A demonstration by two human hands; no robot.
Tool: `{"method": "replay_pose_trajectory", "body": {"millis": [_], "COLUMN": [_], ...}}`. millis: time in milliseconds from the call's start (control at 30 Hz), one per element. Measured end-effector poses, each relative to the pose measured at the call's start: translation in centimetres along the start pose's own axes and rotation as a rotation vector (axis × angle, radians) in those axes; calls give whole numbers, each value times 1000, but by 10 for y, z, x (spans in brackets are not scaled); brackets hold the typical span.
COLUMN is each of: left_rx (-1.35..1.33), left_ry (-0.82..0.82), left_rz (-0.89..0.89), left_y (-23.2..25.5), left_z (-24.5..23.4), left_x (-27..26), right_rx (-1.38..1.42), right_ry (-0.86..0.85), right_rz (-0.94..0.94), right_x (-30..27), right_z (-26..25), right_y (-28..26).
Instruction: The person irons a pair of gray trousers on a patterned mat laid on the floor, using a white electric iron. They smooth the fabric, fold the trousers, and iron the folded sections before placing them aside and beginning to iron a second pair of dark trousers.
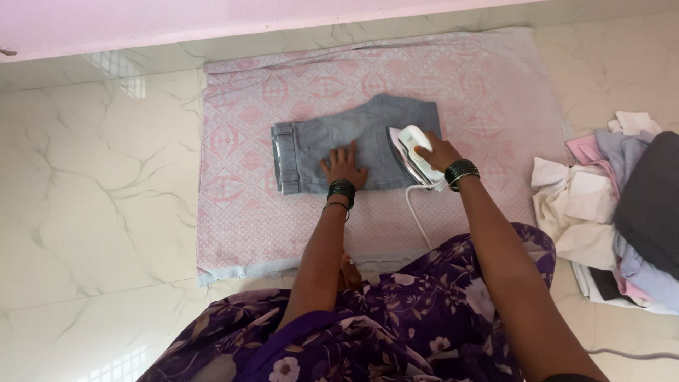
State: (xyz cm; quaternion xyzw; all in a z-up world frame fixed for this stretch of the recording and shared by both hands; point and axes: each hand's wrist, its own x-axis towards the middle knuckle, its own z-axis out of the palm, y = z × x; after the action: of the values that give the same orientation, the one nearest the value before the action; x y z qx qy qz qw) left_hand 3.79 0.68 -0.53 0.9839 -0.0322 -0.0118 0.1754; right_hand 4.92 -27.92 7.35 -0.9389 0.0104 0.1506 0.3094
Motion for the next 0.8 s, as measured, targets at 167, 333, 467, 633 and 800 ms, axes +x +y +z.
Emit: {"method": "replay_pose_trajectory", "body": {"millis": [167,333,467,633,800], "left_rx": [24,7,12,1,2], "left_ry": [-165,-183,-159,-166,-164], "left_rz": [-42,-53,-46,-36,-24], "left_y": [5,7,8,5,2], "left_z": [-8,-13,-11,-8,-10], "left_x": [8,7,3,0,2], "right_rx": [-74,-62,-172,-36,131], "right_ry": [21,79,183,120,56], "right_rz": [-52,2,30,144,65], "right_x": [27,72,107,120,115], "right_z": [7,19,23,29,44], "right_y": [-12,-24,-37,-38,-38]}}
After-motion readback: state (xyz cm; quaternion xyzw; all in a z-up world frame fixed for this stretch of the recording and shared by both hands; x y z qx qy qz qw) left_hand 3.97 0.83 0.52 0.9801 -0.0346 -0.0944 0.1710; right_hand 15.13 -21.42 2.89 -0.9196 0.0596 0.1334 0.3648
